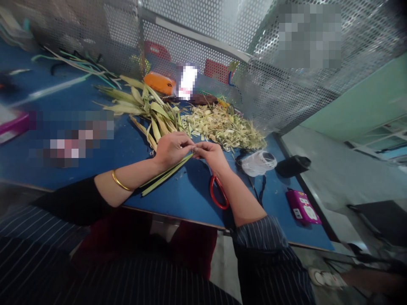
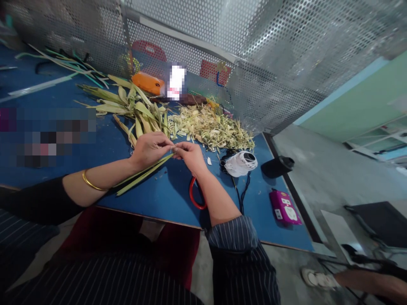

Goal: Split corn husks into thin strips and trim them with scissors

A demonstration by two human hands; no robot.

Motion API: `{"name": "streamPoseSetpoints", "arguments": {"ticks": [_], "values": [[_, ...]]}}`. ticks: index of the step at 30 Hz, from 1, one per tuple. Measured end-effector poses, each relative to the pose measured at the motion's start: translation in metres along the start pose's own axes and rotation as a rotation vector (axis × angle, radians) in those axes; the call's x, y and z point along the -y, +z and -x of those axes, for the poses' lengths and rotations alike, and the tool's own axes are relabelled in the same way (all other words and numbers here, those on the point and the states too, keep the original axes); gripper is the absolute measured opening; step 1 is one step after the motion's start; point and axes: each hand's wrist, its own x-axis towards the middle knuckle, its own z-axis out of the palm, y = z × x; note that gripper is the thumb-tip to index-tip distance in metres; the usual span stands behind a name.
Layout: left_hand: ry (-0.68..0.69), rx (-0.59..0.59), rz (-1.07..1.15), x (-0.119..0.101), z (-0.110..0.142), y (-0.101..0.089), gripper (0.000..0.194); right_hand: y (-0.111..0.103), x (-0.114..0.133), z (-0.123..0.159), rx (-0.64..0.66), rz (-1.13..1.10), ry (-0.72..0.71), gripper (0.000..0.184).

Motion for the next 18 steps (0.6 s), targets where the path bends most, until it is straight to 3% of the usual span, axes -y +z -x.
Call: {"name": "streamPoseSetpoints", "arguments": {"ticks": [8,18], "values": [[-0.084,-0.003,-0.052,0.0013,0.0004,0.0008,0.010,0.0027,-0.0009,-0.0003,-0.028,0.023,-0.024,0.013],[-0.179,0.078,0.000,0.0029,-0.0014,-0.0036,0.014,-0.0006,-0.0038,-0.0036,-0.052,0.137,-0.060,0.010]]}}
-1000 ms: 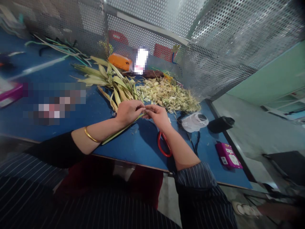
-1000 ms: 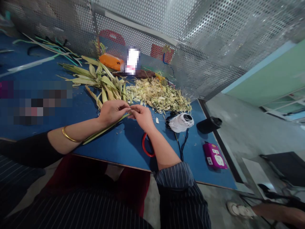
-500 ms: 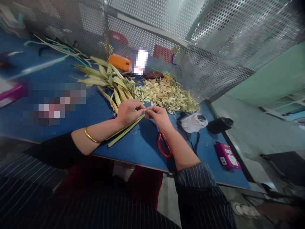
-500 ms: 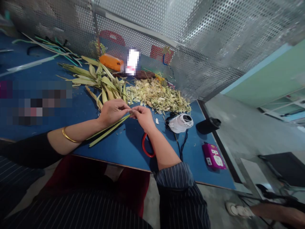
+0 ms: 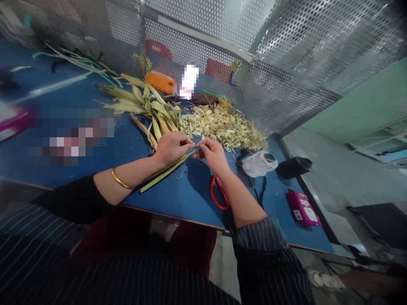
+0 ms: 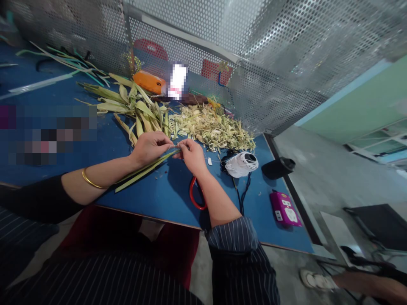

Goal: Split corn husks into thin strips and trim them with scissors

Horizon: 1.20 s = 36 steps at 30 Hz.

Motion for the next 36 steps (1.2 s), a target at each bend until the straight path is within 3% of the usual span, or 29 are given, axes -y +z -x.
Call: {"name": "streamPoseSetpoints", "arguments": {"ticks": [7,12,14,18,21,24,26,30,36], "values": [[-0.014,-0.007,-0.029,0.004,-0.007,-0.005,0.016,-0.005,0.007,-0.001,-0.094,-0.052,0.052,0.007],[-0.147,-0.020,-0.220,0.011,-0.010,-0.003,0.017,-0.010,0.007,-0.003,-0.205,-0.047,-0.067,0.009],[-0.169,-0.005,-0.249,0.014,-0.010,-0.001,0.017,-0.009,0.008,-0.001,-0.153,-0.072,-0.116,0.010],[-0.200,0.042,-0.215,0.014,-0.010,0.001,0.016,-0.004,0.013,0.006,0.076,-0.271,-0.130,0.012],[-0.294,0.080,0.014,0.009,-0.012,0.001,0.018,-0.002,0.016,0.009,0.178,-0.359,-0.069,0.016],[-0.503,0.115,0.476,0.002,-0.013,-0.001,0.020,0.000,0.014,0.008,0.157,-0.336,-0.057,0.018],[-0.572,0.175,0.717,-0.003,-0.013,-0.002,0.018,0.000,0.012,0.006,0.142,-0.294,-0.081,0.018],[-0.443,0.271,0.777,-0.007,-0.010,-0.002,0.017,0.001,0.009,0.005,0.168,-0.237,-0.112,0.018],[-0.335,0.256,0.382,-0.004,-0.009,0.000,0.019,0.006,0.006,0.008,0.158,-0.105,-0.113,0.023]]}}
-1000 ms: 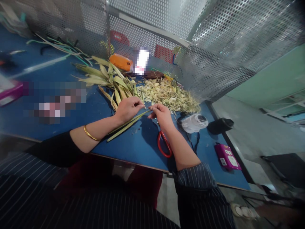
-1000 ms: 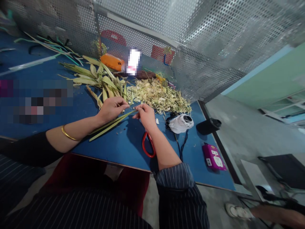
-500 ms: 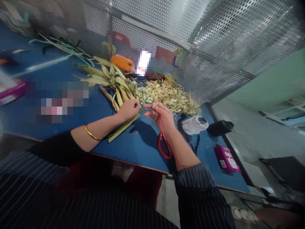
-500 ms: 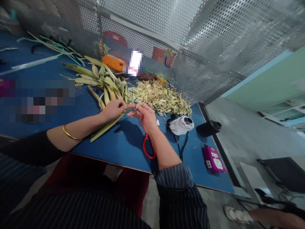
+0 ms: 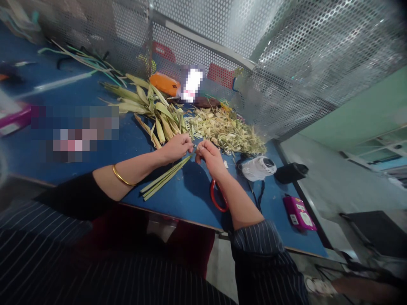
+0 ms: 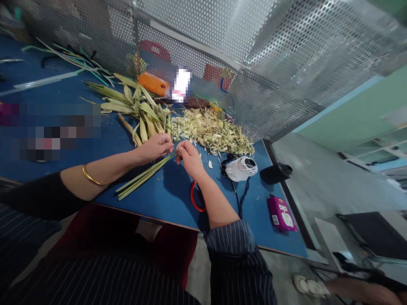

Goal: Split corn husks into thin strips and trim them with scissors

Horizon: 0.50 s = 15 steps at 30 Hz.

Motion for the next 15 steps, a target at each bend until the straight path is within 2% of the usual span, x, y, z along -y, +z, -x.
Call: {"name": "streamPoseSetpoints", "arguments": {"ticks": [5,8,10,13,15], "values": [[0.107,-0.055,-0.074,0.0032,-0.0013,-0.0030,0.014,0.0014,-0.0021,-0.0002,-0.052,-0.026,0.054,0.017],[0.284,-0.173,-0.186,0.0053,-0.0027,-0.0043,0.012,0.0016,-0.0004,0.0010,0.020,-0.052,0.078,0.020],[0.349,-0.209,-0.246,0.0058,-0.0030,-0.0040,0.013,0.0017,0.0007,0.0019,0.085,-0.047,0.075,0.021],[0.289,-0.230,-0.201,0.0032,-0.0003,-0.0018,0.013,0.0004,0.0021,0.0022,0.079,-0.063,0.053,0.017],[0.144,-0.176,-0.076,-0.0008,0.0042,-0.0003,0.019,-0.0017,0.0037,0.0019,0.007,-0.092,0.024,0.017]]}}
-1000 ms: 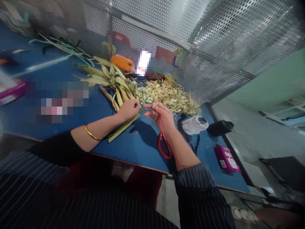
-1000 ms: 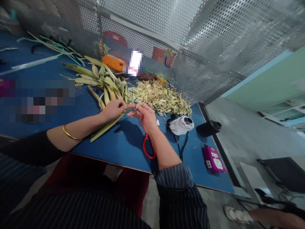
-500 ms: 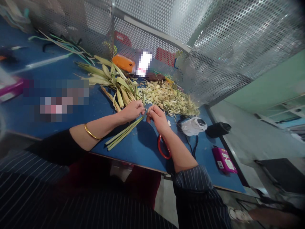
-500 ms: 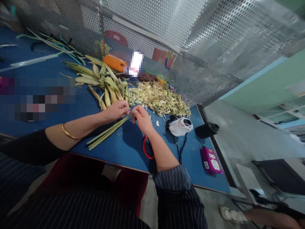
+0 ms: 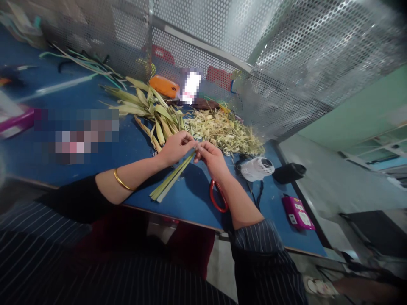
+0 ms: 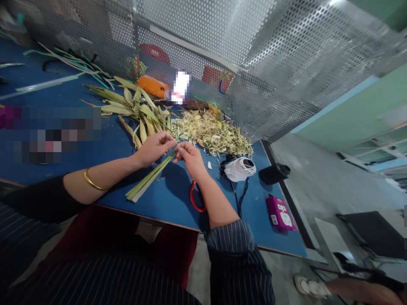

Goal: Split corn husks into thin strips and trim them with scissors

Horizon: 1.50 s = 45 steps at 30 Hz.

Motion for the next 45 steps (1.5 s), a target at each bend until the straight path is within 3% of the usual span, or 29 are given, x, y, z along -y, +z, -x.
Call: {"name": "streamPoseSetpoints", "arguments": {"ticks": [4,6,9,15,23,30,36,40,42,45], "values": [[-0.402,0.455,0.409,-0.011,0.008,-0.003,0.031,-0.004,0.005,-0.001,-0.130,-0.033,-0.070,0.017],[-0.479,0.532,0.552,-0.014,0.009,-0.005,0.023,-0.006,0.008,-0.001,-0.142,-0.033,-0.106,0.016],[-0.490,0.423,0.572,-0.018,0.006,-0.009,0.012,-0.009,0.011,0.000,-0.149,0.013,-0.167,0.016],[-0.475,0.244,0.465,-0.030,0.002,-0.017,0.016,-0.006,0.017,0.012,-0.221,0.372,-0.278,0.015],[-0.422,0.321,0.498,-0.024,0.005,-0.019,0.034,0.011,0.010,0.020,-0.086,0.483,-0.307,0.017],[-0.407,0.195,0.470,-0.023,0.005,-0.013,0.023,0.014,0.015,0.036,-0.061,0.565,-0.311,0.016],[-0.344,0.166,0.460,-0.026,0.006,-0.012,0.015,0.016,0.016,0.055,-0.023,0.629,-0.219,0.018],[-0.329,0.151,0.424,-0.023,0.004,-0.014,0.021,0.014,0.021,0.065,0.062,0.659,-0.114,0.017],[-0.316,0.116,0.389,-0.023,0.002,-0.015,0.023,0.006,0.024,0.076,-0.008,0.832,-0.058,0.020],[-0.308,0.076,0.359,-0.023,0.000,-0.017,0.024,-0.012,0.027,0.099,-0.208,1.337,0.075,0.026]]}}
